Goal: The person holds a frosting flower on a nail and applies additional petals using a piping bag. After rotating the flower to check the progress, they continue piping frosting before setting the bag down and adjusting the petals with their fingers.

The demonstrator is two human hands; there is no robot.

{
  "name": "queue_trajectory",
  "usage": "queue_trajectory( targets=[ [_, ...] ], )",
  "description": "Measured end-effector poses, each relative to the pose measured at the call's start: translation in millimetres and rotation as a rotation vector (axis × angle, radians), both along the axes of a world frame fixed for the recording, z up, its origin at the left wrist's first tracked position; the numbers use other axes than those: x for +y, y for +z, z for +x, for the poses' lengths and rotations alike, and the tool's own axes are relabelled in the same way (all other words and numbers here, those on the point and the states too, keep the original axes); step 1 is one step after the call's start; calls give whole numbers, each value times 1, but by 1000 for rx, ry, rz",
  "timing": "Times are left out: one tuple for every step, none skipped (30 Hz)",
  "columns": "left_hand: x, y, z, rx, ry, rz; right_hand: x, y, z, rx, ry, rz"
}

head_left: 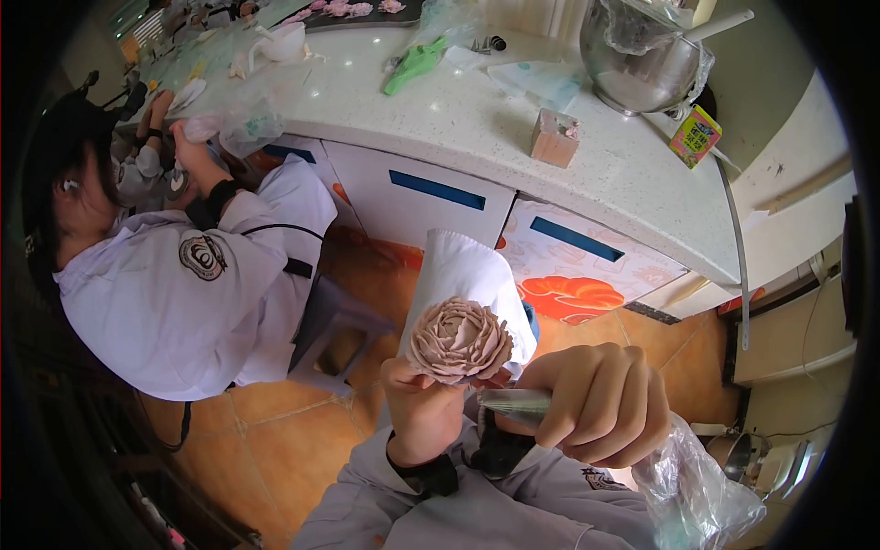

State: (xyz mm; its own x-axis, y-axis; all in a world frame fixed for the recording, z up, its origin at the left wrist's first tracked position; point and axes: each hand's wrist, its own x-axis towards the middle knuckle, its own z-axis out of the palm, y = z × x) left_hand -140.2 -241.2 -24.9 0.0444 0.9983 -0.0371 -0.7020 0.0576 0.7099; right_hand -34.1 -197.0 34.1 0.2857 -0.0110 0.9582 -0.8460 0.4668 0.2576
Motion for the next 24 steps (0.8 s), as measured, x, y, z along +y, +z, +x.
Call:
queue_trajectory(
  targets=[
    [0, 0, 3, -29, 20, 22, -2, 0, -2, 9, 12, -13],
    [1, 0, 4, -57, 40, 44, -3, -1, -4, 19, 24, -26],
    [0, 0, 4, -58, 42, 29, -4, -1, -6, 28, 20, -39],
    [-1, -1, 3, -60, 44, 15, -4, -2, -7, 37, 15, -50],
    [-2, -2, 2, -61, 45, 1, -4, -2, -8, 46, 10, -62],
    [-2, -3, 1, -40, 53, 1, -4, -2, -7, 28, 10, -66],
    [-2, -5, 1, -19, 60, 2, -3, -1, -6, 11, 9, -72],
    [-2, -6, 1, 2, 65, 1, -3, 0, -5, 2, 11, -77],
    [-2, -7, 1, 14, 73, 10, -3, 0, -5, -7, 13, -82],
    [-2, -7, 1, 27, 82, 18, -3, 0, -6, -7, 19, -87],
    [-2, -8, 1, 39, 90, 27, -4, 0, -7, -7, 25, -92],
    [-2, -7, 1, 43, 94, 27, -4, 0, -7, -4, 25, -96],
    [-2, -6, 1, 47, 99, 27, -5, 0, -7, -2, 25, -100],
    [-2, -6, 1, 51, 103, 27, -5, 0, -7, 0, 25, -104],
    [-2, -7, 1, 67, 98, 38, -5, 0, -8, 8, 29, -101],
    [-3, -9, -1, 83, 93, 50, -4, 0, -8, 17, 33, -98],
    [-3, -11, -1, 99, 88, 62, -4, 1, -8, 26, 37, -95],
    [-4, -8, -2, 64, 85, 40, -3, 1, -8, 30, 38, -91],
    [-4, -4, -2, 29, 81, 17, -3, 1, -8, 35, 39, -86],
    [-5, -2, -2, -6, 77, -5, -3, 1, -9, 40, 40, -82],
    [-5, -4, -2, 54, 89, 32, -3, 2, -9, 38, 43, -90],
    [-4, -8, -2, 115, 100, 68, -4, 3, -9, 37, 47, -99],
    [-4, -10, -2, 176, 112, 105, -5, 3, -10, 36, 50, -107],
    [-5, -8, -2, 180, 111, 88, -6, 4, -10, 39, 50, -109]
  ],
)
